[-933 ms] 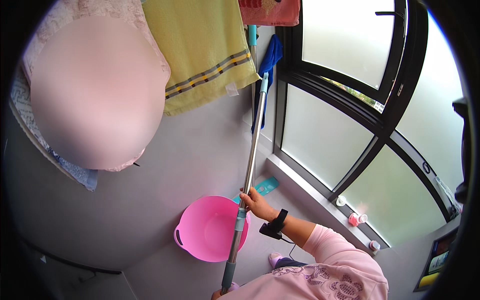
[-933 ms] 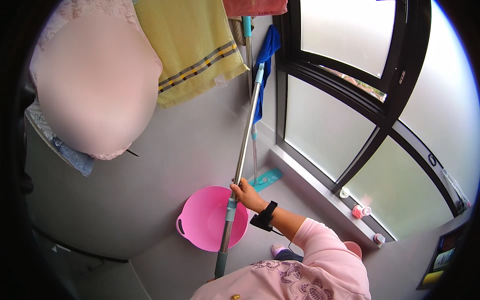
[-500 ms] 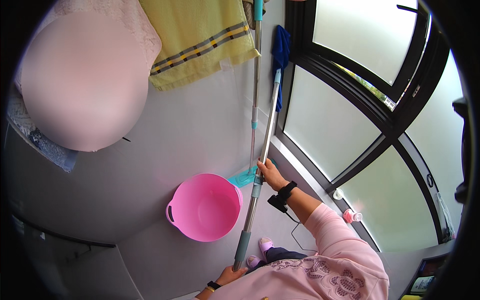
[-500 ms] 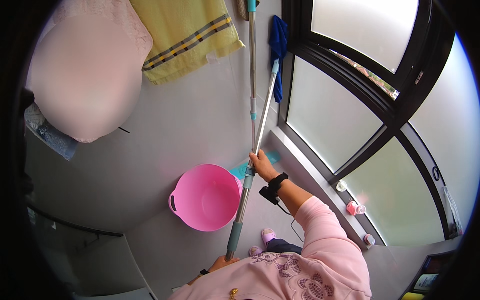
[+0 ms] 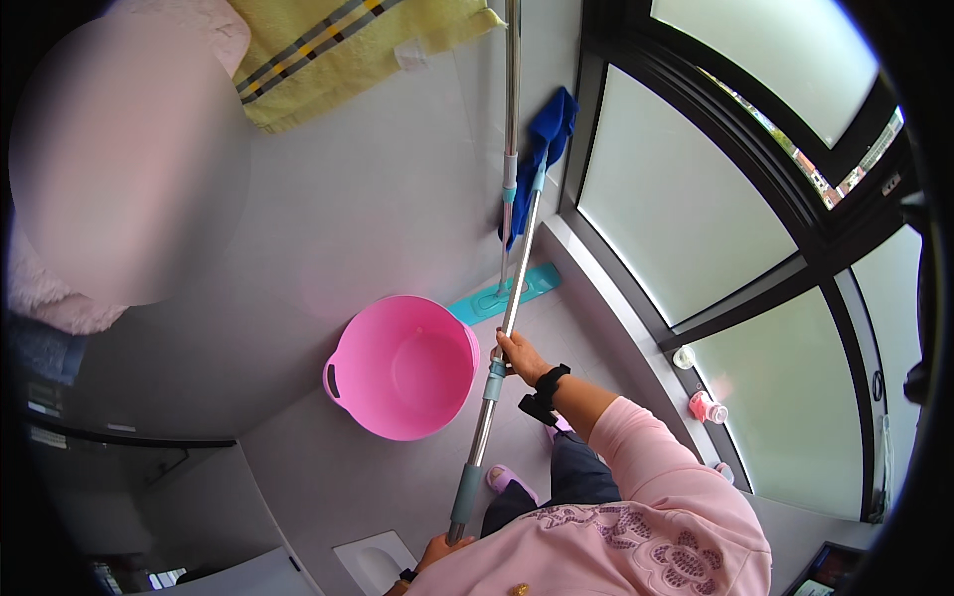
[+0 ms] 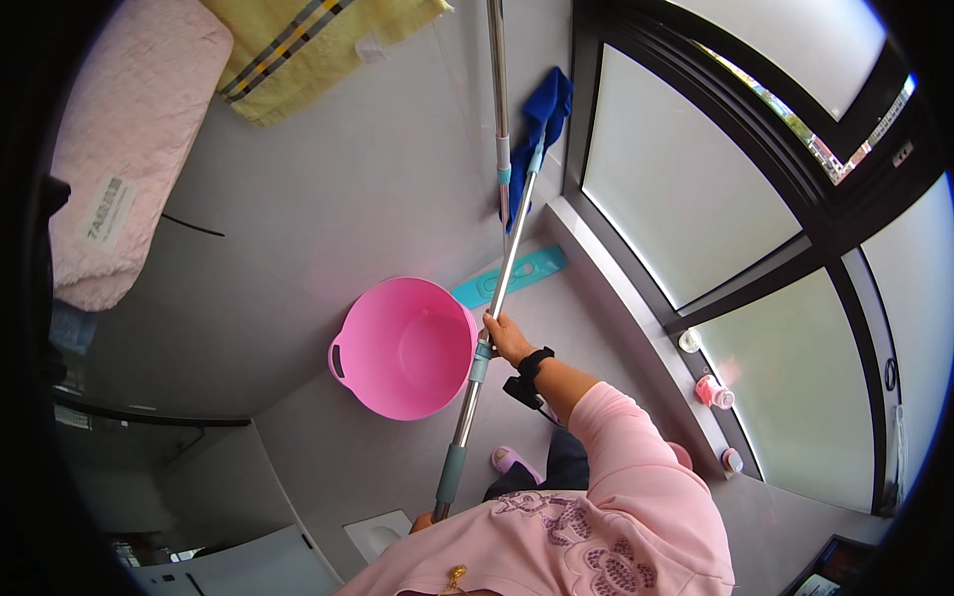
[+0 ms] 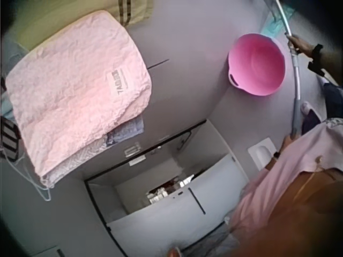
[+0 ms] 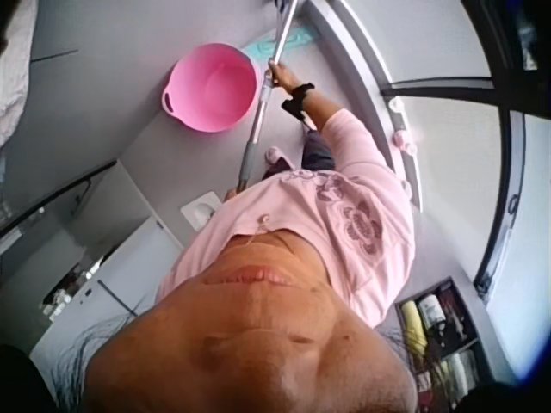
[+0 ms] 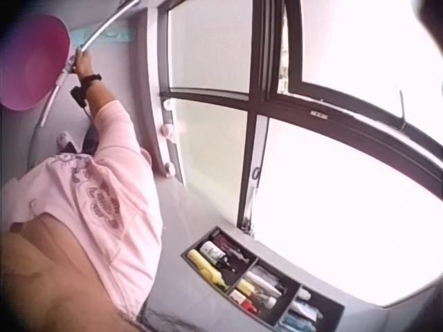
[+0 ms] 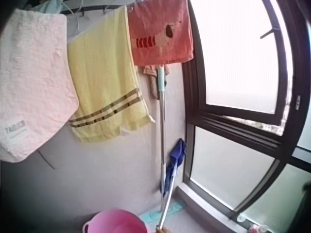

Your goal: The person cleans a frosted window using a long-handled mop with a blue cloth. They dip the cloth in a bucket of water, wring it, and wipe the window surface repeatedly. The person also wipes the wall near the shower and toilet area.

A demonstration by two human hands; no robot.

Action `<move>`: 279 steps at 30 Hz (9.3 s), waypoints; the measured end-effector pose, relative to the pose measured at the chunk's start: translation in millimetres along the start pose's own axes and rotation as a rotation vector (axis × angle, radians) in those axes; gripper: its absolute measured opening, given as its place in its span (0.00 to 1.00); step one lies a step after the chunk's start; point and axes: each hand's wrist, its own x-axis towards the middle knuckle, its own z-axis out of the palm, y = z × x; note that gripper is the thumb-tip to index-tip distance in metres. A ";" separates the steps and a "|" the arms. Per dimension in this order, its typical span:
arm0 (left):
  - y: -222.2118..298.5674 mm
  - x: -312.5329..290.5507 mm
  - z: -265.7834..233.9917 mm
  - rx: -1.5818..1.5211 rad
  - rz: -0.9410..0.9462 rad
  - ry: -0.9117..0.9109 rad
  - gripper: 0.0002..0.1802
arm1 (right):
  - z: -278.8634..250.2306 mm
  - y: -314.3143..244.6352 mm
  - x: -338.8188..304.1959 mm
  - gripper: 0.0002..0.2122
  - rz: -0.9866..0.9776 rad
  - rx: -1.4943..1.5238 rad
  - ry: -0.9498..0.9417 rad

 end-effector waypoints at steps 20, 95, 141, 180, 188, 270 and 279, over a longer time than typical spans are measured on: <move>23.1 31.9 -7.1 0.239 0.002 0.291 0.19 | -20.7 -63.5 7.0 0.25 -0.034 0.054 -0.202; 477.2 -69.9 124.0 -0.124 1.156 -0.251 0.17 | -68.8 -641.1 -218.9 0.42 -1.518 -0.643 0.081; 337.2 61.0 -8.2 -0.079 0.934 -0.049 0.11 | -36.0 -484.7 -96.7 0.40 -1.217 -0.100 0.124; 668.5 -85.0 121.2 0.214 1.442 -0.040 0.17 | -145.5 -826.7 -244.5 0.37 -1.424 -0.258 0.103; 595.0 -16.9 134.1 -0.011 1.307 -0.183 0.12 | -160.6 -718.8 -179.5 0.38 -1.400 -0.298 0.107; 336.4 244.8 211.1 0.149 1.108 -0.225 0.19 | -182.3 -342.4 -581.0 0.24 -1.373 -0.250 0.532; 369.7 295.3 118.2 0.391 1.208 -0.033 0.20 | -73.2 -177.7 -634.4 0.26 -1.613 0.035 1.604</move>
